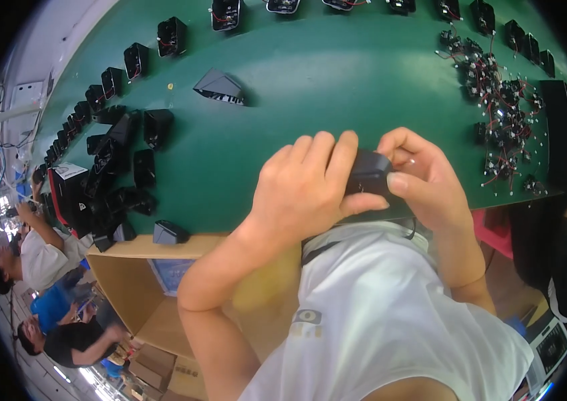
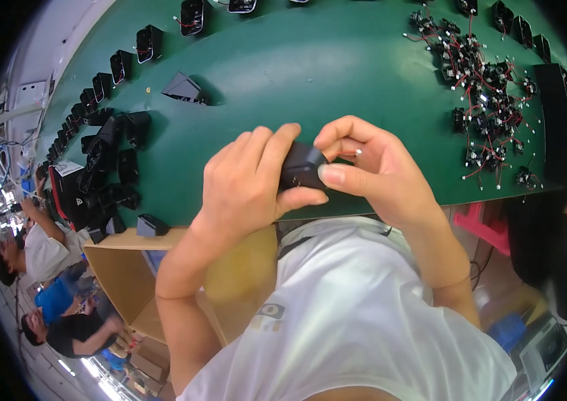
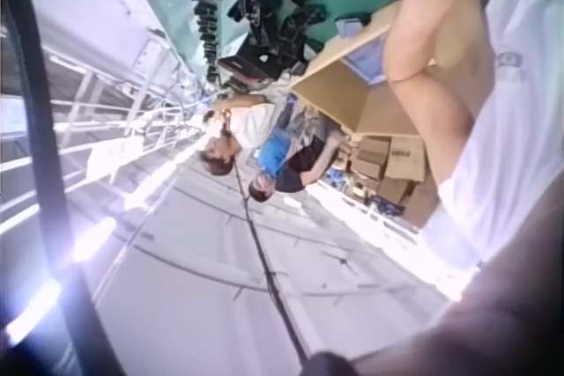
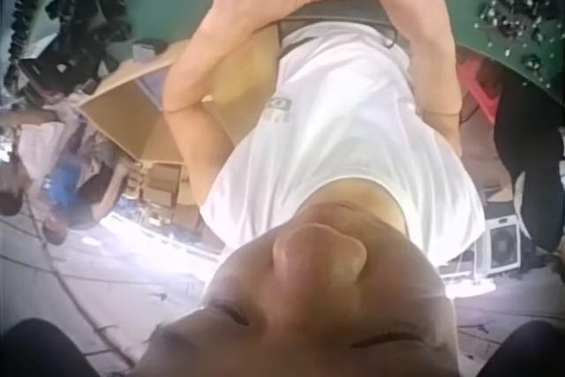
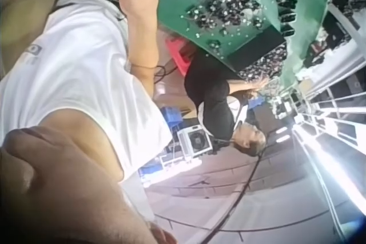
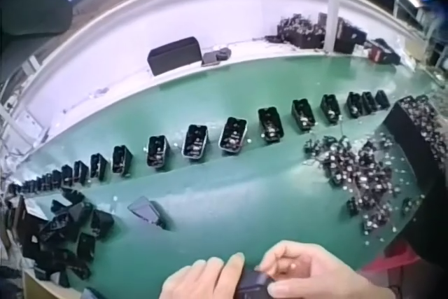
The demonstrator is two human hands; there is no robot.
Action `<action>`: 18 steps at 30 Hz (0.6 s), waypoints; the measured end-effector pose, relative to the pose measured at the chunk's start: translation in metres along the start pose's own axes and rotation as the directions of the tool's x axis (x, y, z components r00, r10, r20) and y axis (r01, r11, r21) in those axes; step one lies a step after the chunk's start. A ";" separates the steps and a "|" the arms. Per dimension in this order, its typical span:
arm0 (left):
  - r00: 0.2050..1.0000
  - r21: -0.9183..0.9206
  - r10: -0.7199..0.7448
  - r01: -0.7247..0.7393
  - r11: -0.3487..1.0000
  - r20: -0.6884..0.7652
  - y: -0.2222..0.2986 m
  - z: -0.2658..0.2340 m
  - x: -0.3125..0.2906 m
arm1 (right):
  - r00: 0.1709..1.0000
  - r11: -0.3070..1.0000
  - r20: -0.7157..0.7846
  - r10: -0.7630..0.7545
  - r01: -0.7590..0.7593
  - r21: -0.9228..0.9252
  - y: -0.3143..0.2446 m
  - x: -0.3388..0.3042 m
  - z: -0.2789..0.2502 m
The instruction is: The person assembles small electronic modules into plastic housings by hand, connecting wires to the modules and enclosing them within the housings.
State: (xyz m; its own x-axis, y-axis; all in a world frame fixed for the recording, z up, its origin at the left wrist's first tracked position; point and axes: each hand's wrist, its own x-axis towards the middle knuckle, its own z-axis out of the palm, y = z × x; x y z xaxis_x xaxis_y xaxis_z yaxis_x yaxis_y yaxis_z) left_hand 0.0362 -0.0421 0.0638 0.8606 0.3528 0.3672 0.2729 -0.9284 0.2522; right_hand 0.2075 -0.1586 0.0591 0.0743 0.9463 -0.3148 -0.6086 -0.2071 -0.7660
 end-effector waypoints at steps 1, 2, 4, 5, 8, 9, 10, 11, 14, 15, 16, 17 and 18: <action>1.000 -0.002 0.001 -0.001 1.000 0.003 -0.001 0.002 -0.001 | 1.000 0.999 0.003 0.015 -0.015 0.044 0.003 0.001 0.000; 1.000 -0.025 -0.006 0.006 1.000 -0.015 -0.002 0.004 -0.002 | 1.000 0.999 0.001 0.015 -0.015 0.046 0.004 -0.001 0.002; 0.999 -0.043 -0.013 0.011 0.999 -0.038 -0.001 0.005 -0.003 | 0.998 0.998 -0.047 0.032 -0.030 0.052 0.005 -0.003 0.006; 1.000 -0.099 -0.016 0.014 0.995 -0.018 -0.001 0.004 -0.003 | 0.999 0.998 -0.043 0.028 -0.026 0.049 0.007 -0.004 0.003; 1.000 -0.251 -0.001 -0.006 0.968 -0.027 0.000 0.009 -0.003 | 0.993 0.991 0.078 -0.089 0.081 0.103 0.010 -0.008 -0.009; 0.999 -0.351 0.011 -0.029 0.936 -0.052 0.000 0.010 -0.002 | 0.985 0.990 0.111 -0.132 0.136 -0.032 0.004 -0.010 -0.010; 0.999 -0.349 0.012 -0.029 0.937 -0.051 0.000 0.010 -0.003 | 0.975 0.969 0.145 -0.167 0.190 -0.160 0.000 -0.013 -0.009; 0.999 -0.366 0.016 -0.026 0.930 -0.030 -0.001 0.009 -0.004 | 0.981 0.943 0.111 -0.162 0.187 -0.275 -0.008 -0.016 -0.004; 1.000 -0.361 0.014 -0.016 0.932 -0.009 -0.007 -0.003 0.004 | 0.911 0.624 0.288 -0.294 0.412 -0.664 -0.026 -0.014 -0.014; 1.000 -0.341 0.002 -0.003 0.940 -0.003 -0.012 -0.011 0.006 | 0.896 0.506 0.262 -0.358 0.422 -0.752 -0.038 -0.018 -0.012; 0.998 -0.314 -0.027 0.009 0.949 -0.053 -0.019 -0.010 0.010 | 0.869 0.360 0.291 -0.401 0.441 -0.822 -0.052 -0.020 -0.029; 0.989 -0.241 -0.104 0.077 0.967 -0.102 -0.027 -0.017 0.011 | 0.858 0.270 0.283 -0.428 0.421 -0.866 -0.072 -0.025 -0.036; 0.971 -0.172 -0.177 0.149 0.974 -0.158 -0.037 -0.025 0.011 | 0.814 0.113 0.315 -0.488 0.416 -0.902 -0.093 -0.027 -0.047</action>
State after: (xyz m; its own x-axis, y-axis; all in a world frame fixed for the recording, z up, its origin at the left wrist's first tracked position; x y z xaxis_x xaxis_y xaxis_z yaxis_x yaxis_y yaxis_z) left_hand 0.0248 -0.0011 0.0813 0.7197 0.5253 0.4540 0.3200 -0.8312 0.4547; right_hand 0.2990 -0.1761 0.1123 0.1087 0.9498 0.2934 0.6748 0.1462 -0.7234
